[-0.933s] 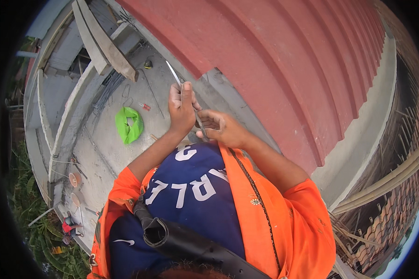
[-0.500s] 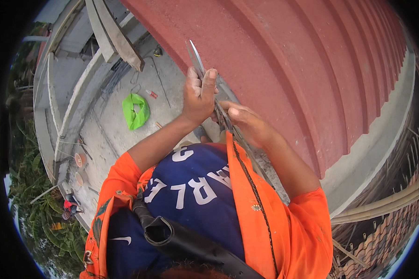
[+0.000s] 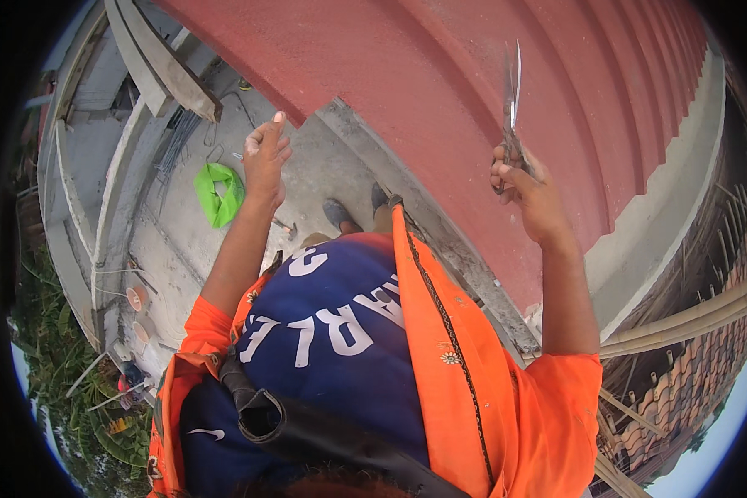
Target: The person uses tin snips to cut the edge of a red corrugated roofing sheet on a rooftop. They repeatedly snip small sections along the sheet's edge, removing small pieces of material throughout the clip.
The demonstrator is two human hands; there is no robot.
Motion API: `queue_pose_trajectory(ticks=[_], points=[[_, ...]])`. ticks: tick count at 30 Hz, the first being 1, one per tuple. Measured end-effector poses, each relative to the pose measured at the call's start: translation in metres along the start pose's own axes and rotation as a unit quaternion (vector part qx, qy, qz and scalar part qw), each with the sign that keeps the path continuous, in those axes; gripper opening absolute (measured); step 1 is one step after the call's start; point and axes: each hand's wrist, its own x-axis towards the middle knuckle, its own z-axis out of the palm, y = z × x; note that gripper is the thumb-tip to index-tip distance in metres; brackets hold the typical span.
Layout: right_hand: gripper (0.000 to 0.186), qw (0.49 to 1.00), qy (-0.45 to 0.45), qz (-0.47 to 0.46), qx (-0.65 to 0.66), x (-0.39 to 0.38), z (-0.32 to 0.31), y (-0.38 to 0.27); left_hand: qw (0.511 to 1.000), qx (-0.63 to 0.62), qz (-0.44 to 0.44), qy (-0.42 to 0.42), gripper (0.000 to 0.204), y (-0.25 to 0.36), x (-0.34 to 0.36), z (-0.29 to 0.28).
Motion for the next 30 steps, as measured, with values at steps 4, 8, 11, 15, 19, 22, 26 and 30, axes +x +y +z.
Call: queue_pose_trajectory(ticks=[4,8,11,15,19,22,26,30], points=[[0.038,1.000,-0.010,0.019,0.006,-0.008,0.010,-0.005,0.993,-0.087,-0.038,-0.066,0.087,0.005,0.017,0.020],[0.038,0.994,-0.105,0.026,-0.005,0.000,0.024,0.017,0.982,-0.143,-0.053,-0.109,0.076,0.016,0.031,0.041],[0.040,0.985,-0.161,0.054,-0.040,0.006,0.033,0.028,0.979,-0.161,-0.068,-0.106,0.070,0.024,0.035,0.049],[0.045,0.970,-0.213,0.071,-0.094,0.019,0.045,0.031,0.975,-0.165,-0.096,-0.112,0.053,0.029,0.043,0.051],[0.047,0.953,-0.255,0.069,-0.146,0.040,0.060,0.016,0.977,-0.143,-0.118,-0.107,0.043,0.041,0.039,0.052],[0.047,0.936,-0.291,0.099,-0.169,0.055,0.063,0.012,0.975,-0.144,-0.133,-0.102,0.040,0.053,0.032,0.055],[0.049,0.921,-0.305,0.122,-0.208,0.046,0.065,0.009,0.970,-0.154,-0.149,-0.112,0.037,0.067,0.017,0.053],[0.044,0.915,-0.313,0.132,-0.217,0.035,0.072,-0.006,0.966,-0.150,-0.174,-0.120,0.037,0.068,0.017,0.051]])
